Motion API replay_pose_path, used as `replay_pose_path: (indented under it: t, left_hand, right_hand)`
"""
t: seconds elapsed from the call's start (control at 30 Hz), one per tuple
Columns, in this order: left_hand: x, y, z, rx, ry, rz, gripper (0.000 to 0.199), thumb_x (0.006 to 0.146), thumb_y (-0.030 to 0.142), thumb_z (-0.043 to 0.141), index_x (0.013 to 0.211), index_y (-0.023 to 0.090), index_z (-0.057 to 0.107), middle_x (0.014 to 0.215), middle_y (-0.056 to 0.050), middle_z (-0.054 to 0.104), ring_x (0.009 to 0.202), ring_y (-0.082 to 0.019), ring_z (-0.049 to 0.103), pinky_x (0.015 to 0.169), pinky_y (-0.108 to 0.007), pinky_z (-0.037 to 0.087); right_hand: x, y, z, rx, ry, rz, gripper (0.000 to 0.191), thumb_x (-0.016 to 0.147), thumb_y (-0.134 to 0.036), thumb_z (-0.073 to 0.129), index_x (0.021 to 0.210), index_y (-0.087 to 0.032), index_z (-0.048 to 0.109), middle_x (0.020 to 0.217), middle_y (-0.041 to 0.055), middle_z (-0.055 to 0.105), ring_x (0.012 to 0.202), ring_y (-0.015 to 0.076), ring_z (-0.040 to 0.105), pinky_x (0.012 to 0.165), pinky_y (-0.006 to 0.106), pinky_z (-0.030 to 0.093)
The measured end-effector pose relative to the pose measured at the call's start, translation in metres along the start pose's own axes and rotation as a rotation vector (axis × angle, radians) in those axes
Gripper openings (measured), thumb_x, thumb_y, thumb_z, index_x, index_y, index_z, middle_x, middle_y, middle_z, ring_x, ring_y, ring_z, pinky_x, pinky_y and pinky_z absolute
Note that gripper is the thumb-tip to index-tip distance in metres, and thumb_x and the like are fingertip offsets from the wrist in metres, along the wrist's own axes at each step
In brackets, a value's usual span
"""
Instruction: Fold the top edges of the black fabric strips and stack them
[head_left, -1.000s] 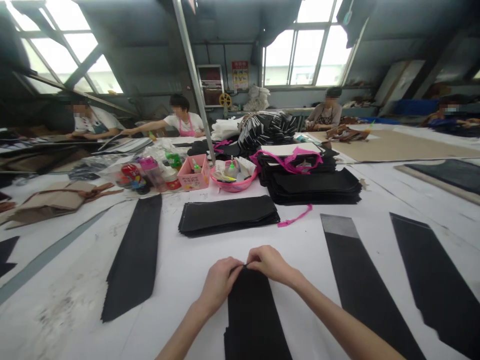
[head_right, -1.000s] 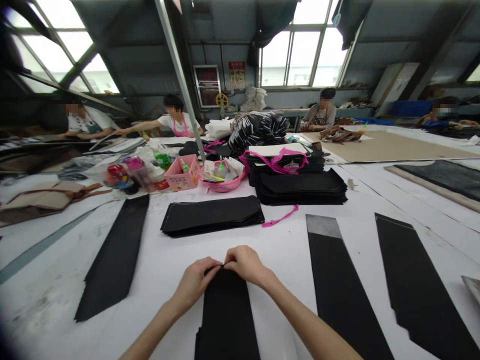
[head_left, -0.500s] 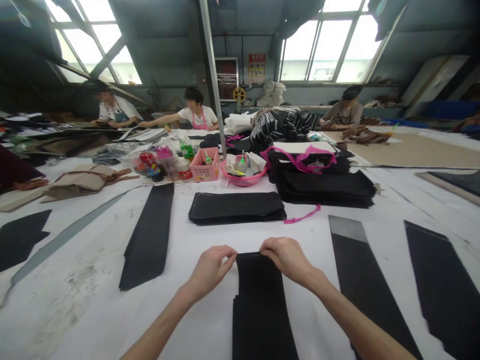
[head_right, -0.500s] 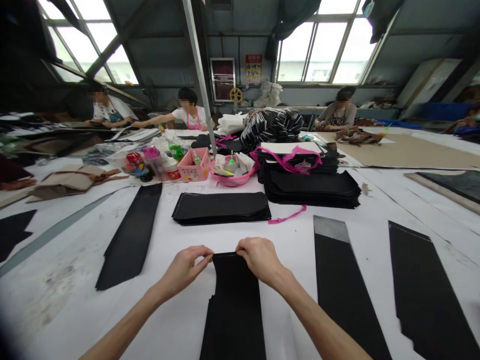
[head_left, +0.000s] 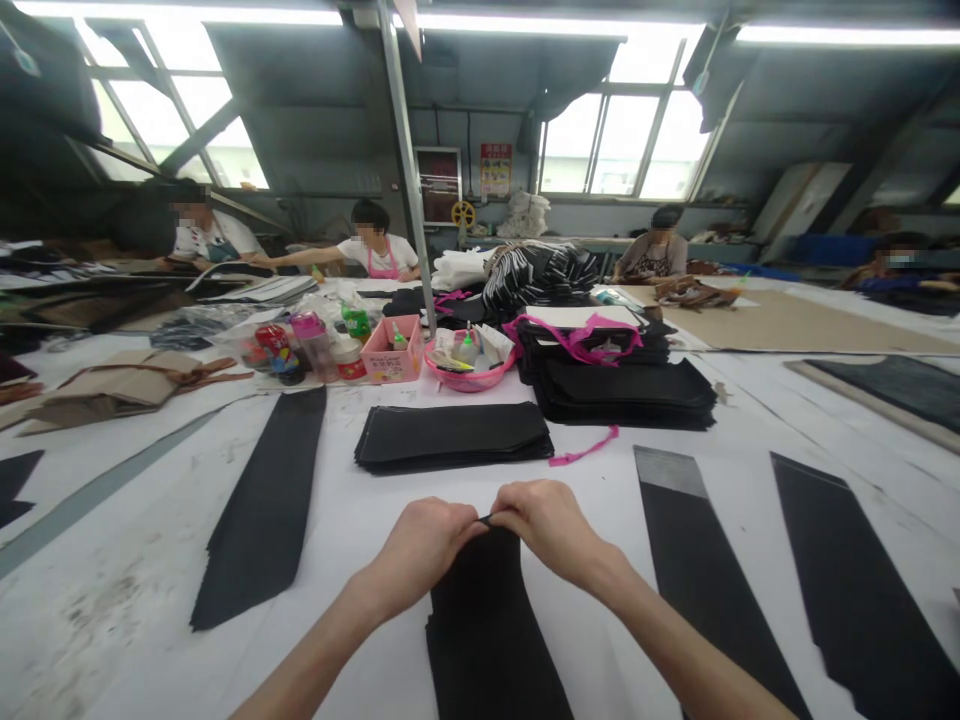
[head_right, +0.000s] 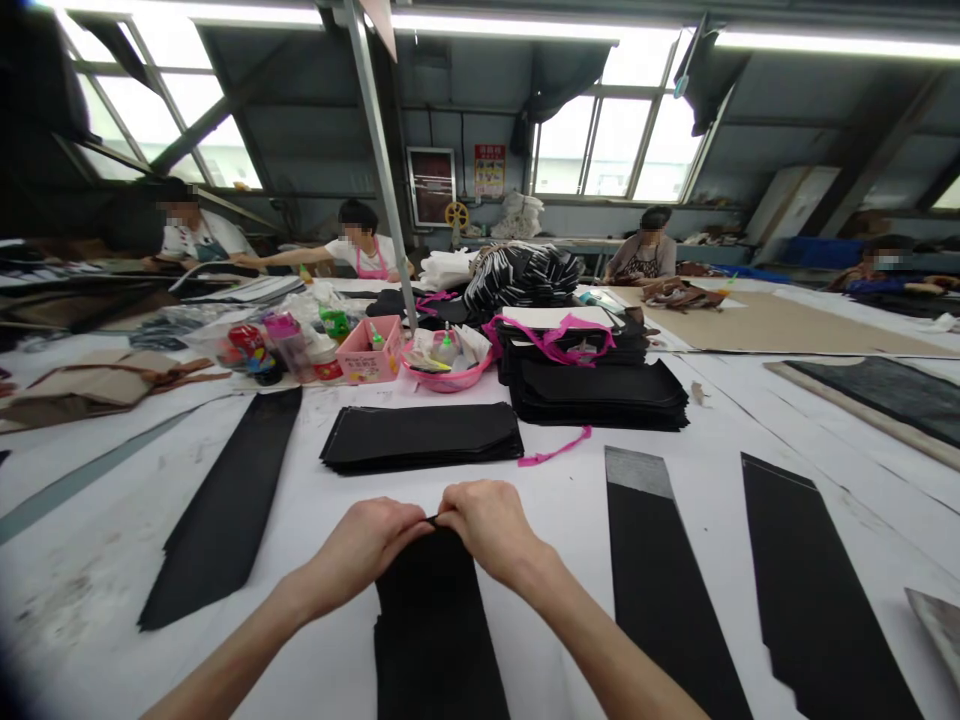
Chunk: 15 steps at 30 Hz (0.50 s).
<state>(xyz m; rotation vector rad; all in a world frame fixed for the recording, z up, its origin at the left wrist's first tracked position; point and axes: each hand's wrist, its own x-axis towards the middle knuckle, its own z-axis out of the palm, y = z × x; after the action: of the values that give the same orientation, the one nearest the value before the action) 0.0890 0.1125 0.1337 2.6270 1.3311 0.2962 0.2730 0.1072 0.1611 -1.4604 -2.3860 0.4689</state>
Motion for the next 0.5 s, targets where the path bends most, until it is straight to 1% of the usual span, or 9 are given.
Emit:
replay_pose_path:
  t: [0.13,0.23,0.3,0.33,0.4,0.47,0.5]
  left_hand:
    - [-0.005,0.002,-0.004,0.011,0.011,0.050,0.037,0.094,0.040,0.041,0.070,0.020,0.060,0.064,-0.003,0.063,0.064,-0.018,0.058,0.062,-0.027,0.036]
    - [-0.010,0.000,-0.019,-0.077,0.031,0.033,0.037,0.095,0.041,0.039,0.073,0.020,0.060,0.065,0.000,0.061,0.063,-0.015,0.056,0.061,-0.025,0.035]
    - [-0.012,-0.001,-0.033,-0.176,0.053,-0.005,0.038,0.095,0.042,0.037,0.073,0.020,0.058,0.062,0.002,0.056,0.058,-0.012,0.051,0.057,-0.023,0.034]
    - [-0.012,0.000,-0.040,-0.218,0.065,-0.020,0.039,0.095,0.043,0.036,0.073,0.020,0.058,0.061,0.003,0.054,0.056,-0.011,0.048,0.056,-0.022,0.033]
    - [-0.010,0.004,-0.053,-0.272,0.089,-0.030,0.037,0.095,0.043,0.037,0.076,0.019,0.059,0.063,0.003,0.055,0.057,-0.010,0.049,0.056,-0.021,0.034]
    - [-0.007,0.010,-0.064,-0.315,0.108,-0.014,0.032,0.094,0.039,0.039,0.086,0.019,0.062,0.071,0.003,0.060,0.064,-0.011,0.053,0.059,-0.019,0.037]
    - [-0.006,0.012,-0.069,-0.333,0.116,-0.006,0.029,0.094,0.038,0.040,0.092,0.020,0.063,0.077,0.002,0.063,0.067,-0.011,0.056,0.061,-0.019,0.039]
  right_hand:
    - [-0.014,0.023,-0.004,0.157,0.036,0.007,0.014,0.085,-0.024,0.057,0.082,-0.025,0.071,0.076,-0.0021,0.071,0.070,0.0137,0.062,0.064,0.023,0.038]
    - [-0.023,0.047,-0.005,0.295,0.128,0.137,0.013,0.084,-0.025,0.057,0.077,-0.022,0.069,0.074,-0.0001,0.069,0.071,0.0152,0.061,0.067,0.025,0.041]
    - [-0.027,0.058,-0.006,0.441,0.143,0.214,0.015,0.085,-0.026,0.056,0.077,-0.018,0.066,0.074,0.0019,0.068,0.072,0.0162,0.063,0.068,0.026,0.045]
    - [-0.029,0.061,-0.005,0.553,0.127,0.227,0.015,0.085,-0.029,0.055,0.081,-0.017,0.064,0.076,0.0028,0.068,0.074,0.0165,0.064,0.070,0.027,0.047]
    - [-0.032,0.059,-0.001,0.807,0.073,0.193,0.019,0.085,-0.033,0.057,0.092,-0.017,0.062,0.085,0.0041,0.068,0.081,0.0169,0.065,0.074,0.029,0.049]
    - [-0.035,0.051,0.005,1.013,0.014,0.123,0.026,0.082,-0.035,0.062,0.101,-0.017,0.061,0.094,0.0044,0.067,0.087,0.0173,0.064,0.079,0.031,0.049]
    - [-0.036,0.046,0.010,1.058,-0.028,0.083,0.027,0.081,-0.034,0.064,0.102,-0.017,0.061,0.096,0.0038,0.066,0.090,0.0176,0.063,0.081,0.031,0.049]
